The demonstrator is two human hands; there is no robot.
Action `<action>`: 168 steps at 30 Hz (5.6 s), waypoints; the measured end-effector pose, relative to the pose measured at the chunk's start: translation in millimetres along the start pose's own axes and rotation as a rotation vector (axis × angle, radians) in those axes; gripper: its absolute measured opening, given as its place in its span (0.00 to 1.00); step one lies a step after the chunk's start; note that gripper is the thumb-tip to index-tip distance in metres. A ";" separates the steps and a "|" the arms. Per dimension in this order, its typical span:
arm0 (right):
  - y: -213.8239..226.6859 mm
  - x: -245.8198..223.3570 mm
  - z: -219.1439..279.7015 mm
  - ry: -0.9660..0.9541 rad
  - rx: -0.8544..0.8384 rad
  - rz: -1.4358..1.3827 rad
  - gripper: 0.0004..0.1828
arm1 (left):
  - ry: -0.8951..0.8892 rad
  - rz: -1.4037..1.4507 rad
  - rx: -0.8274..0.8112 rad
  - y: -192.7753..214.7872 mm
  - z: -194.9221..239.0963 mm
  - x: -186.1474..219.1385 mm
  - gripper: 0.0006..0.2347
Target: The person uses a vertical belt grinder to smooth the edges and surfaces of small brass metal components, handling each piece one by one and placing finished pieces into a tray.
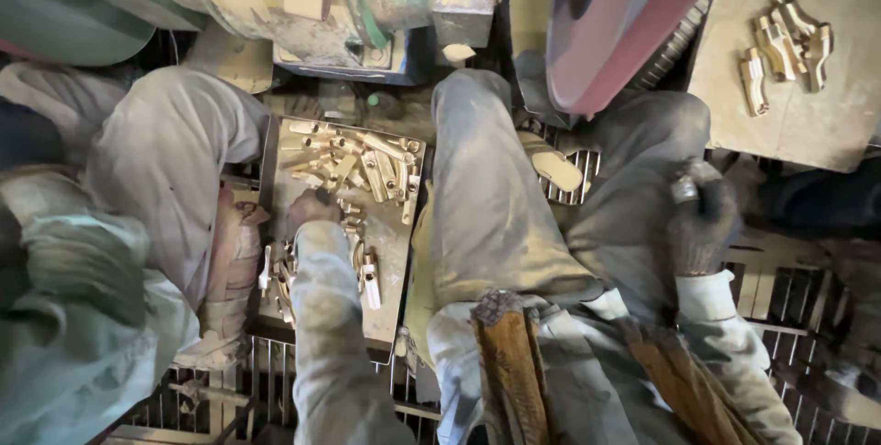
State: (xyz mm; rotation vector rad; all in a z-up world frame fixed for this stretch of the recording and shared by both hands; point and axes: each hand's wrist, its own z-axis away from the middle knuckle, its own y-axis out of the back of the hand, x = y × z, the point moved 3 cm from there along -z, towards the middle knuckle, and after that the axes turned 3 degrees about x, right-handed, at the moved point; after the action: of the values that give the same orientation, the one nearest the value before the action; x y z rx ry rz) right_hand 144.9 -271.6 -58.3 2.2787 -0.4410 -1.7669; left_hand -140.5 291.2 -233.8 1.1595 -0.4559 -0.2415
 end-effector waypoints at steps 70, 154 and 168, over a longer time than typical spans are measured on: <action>-120.8 90.5 -32.6 -0.523 -0.563 -0.361 0.09 | -0.131 1.050 -0.828 -57.7 120.5 365.2 0.06; -118.7 65.1 -53.2 -0.313 -0.634 -0.349 0.13 | -0.388 1.052 -0.699 -53.4 119.7 362.4 0.10; -135.9 100.2 -53.4 -0.533 -0.616 -0.178 0.15 | -0.103 1.009 -0.699 -79.9 114.4 365.7 0.13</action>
State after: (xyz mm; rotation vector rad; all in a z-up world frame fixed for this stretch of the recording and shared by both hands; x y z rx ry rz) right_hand 233.0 -182.5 -183.4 1.4571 0.2207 -2.2016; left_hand 133.4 15.1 -189.6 0.1498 -0.9006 0.4027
